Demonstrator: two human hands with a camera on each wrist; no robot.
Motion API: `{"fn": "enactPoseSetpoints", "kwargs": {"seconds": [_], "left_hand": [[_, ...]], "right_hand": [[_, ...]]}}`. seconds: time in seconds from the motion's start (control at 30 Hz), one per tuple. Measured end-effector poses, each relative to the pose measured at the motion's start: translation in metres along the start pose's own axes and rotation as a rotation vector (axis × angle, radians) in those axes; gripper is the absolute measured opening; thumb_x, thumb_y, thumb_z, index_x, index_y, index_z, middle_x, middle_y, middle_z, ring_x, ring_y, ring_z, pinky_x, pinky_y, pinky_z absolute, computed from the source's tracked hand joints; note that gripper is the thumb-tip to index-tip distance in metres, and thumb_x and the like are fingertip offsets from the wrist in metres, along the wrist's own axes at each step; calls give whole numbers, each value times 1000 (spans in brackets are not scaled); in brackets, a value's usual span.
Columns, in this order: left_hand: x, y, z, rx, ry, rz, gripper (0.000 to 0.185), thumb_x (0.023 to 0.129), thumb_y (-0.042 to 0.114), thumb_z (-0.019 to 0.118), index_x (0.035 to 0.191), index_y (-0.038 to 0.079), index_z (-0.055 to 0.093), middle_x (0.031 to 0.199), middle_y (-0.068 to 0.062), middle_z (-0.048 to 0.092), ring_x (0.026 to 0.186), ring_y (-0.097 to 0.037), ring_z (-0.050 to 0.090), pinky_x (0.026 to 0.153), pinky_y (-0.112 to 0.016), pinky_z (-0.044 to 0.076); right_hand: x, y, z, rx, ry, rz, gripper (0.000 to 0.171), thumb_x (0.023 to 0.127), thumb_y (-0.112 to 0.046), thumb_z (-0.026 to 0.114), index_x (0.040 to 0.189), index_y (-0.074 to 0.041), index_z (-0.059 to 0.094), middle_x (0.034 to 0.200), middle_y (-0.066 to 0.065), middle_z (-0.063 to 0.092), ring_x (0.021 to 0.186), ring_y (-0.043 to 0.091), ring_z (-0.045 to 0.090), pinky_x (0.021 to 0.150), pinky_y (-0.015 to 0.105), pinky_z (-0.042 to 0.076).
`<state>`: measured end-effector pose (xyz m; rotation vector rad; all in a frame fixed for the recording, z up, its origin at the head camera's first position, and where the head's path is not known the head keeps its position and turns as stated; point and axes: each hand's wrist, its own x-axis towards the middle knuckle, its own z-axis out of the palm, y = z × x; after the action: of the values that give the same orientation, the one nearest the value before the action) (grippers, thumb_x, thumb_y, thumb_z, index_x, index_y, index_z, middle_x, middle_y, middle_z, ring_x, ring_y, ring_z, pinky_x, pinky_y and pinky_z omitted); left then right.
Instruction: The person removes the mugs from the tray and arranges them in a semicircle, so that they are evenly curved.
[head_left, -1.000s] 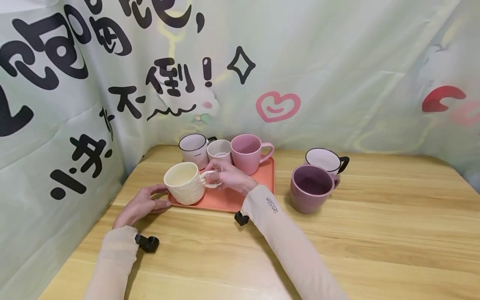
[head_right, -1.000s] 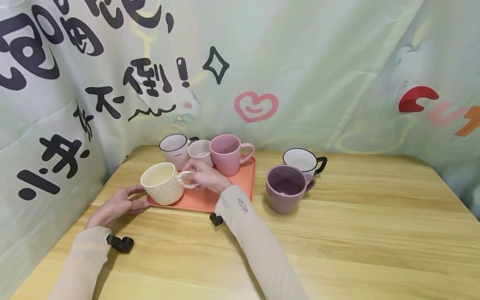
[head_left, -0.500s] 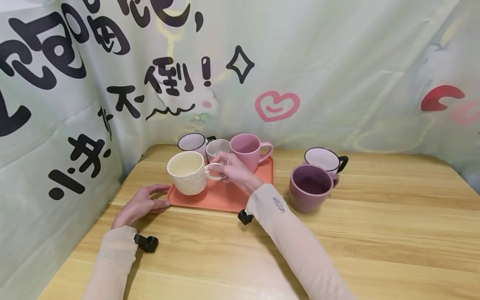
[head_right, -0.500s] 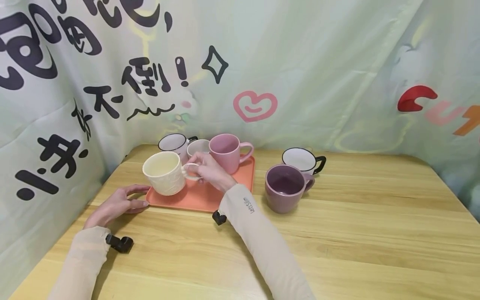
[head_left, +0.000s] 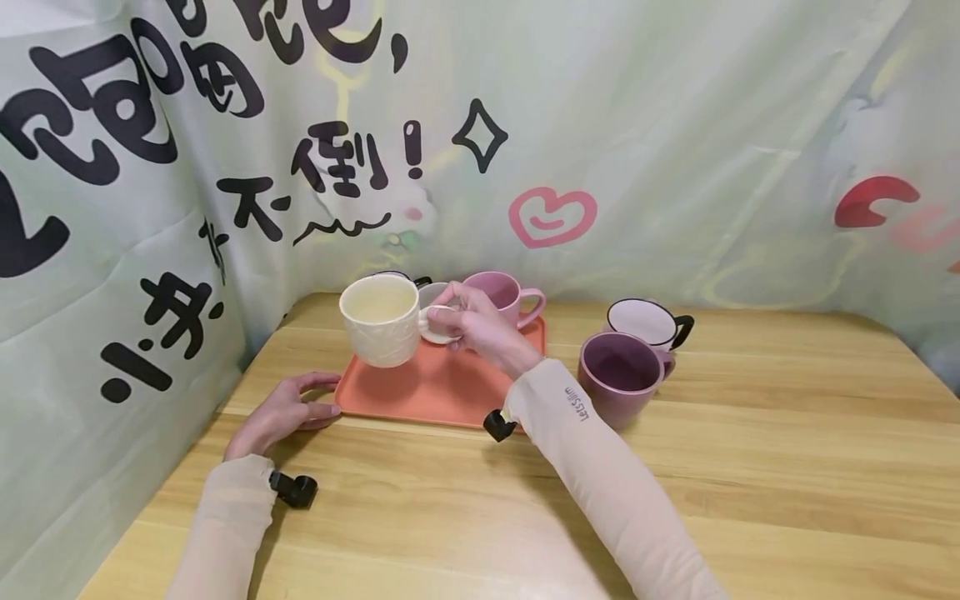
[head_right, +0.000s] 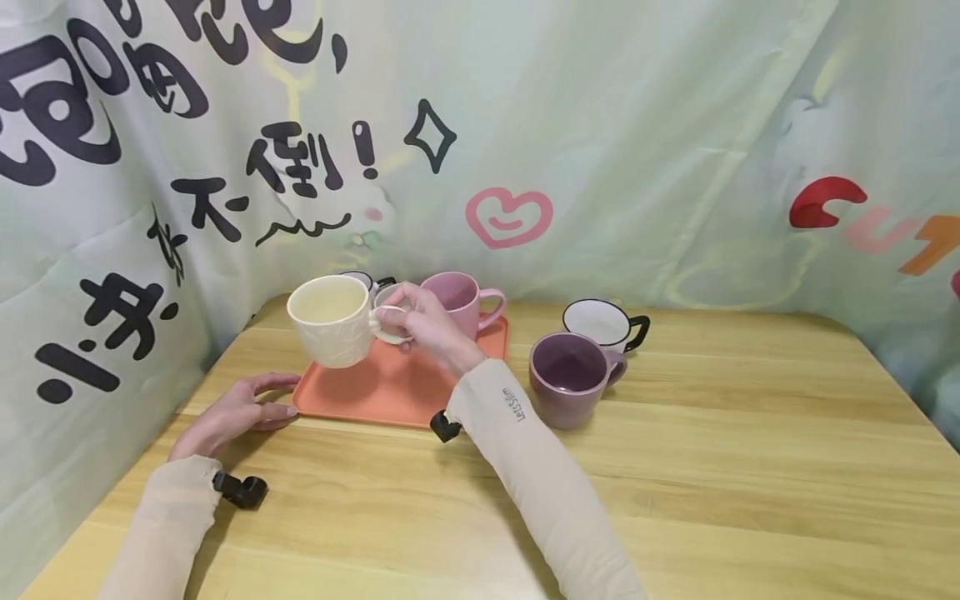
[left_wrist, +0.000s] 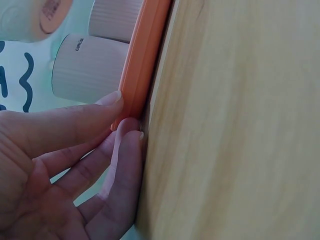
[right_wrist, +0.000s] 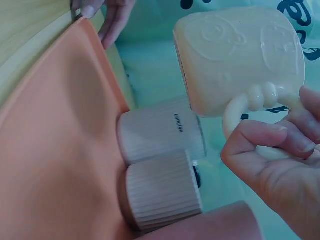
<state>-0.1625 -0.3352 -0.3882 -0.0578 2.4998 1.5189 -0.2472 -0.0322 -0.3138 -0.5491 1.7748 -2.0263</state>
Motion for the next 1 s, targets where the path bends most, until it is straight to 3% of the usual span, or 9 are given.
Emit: {"fn": "enactPoseSetpoints", "kwargs": {"seconds": [0.17, 0.33, 0.63, 1.0], "left_hand": [[1, 0, 1, -9, 4, -4, 59, 94, -2, 68, 146, -12, 42, 150, -36, 38, 111, -21, 62, 86, -31, 58], [1, 0, 0, -6, 5, -10, 59, 94, -3, 68, 146, -12, 42, 152, -36, 35, 112, -22, 61, 85, -30, 57], [-1, 0, 2, 5, 6, -34, 61, 94, -2, 68, 148, -11, 40, 154, -36, 31, 119, -30, 58, 86, -31, 57], [-1, -1, 1, -4, -1, -16, 60, 94, -2, 68, 146, -12, 41, 151, -36, 36, 106, -18, 63, 86, -30, 57]], "right_hand": [[-3, -11, -5, -7, 24, -24, 9, 99, -2, 61, 95, -6, 54, 72, 6, 49, 63, 16, 45, 54, 25, 45], [-7, -20, -11, 2, 55, -20, 9, 99, -3, 62, 95, -5, 54, 74, 6, 46, 62, 16, 37, 54, 26, 40], [-11, -30, -23, -100, 154, -74, 9, 97, -4, 66, 94, -4, 58, 74, 9, 55, 60, 16, 43, 52, 25, 37], [-19, -45, -41, -33, 193, -60, 12, 97, -4, 64, 94, -7, 53, 64, 4, 48, 57, 16, 37, 54, 25, 34]]}}
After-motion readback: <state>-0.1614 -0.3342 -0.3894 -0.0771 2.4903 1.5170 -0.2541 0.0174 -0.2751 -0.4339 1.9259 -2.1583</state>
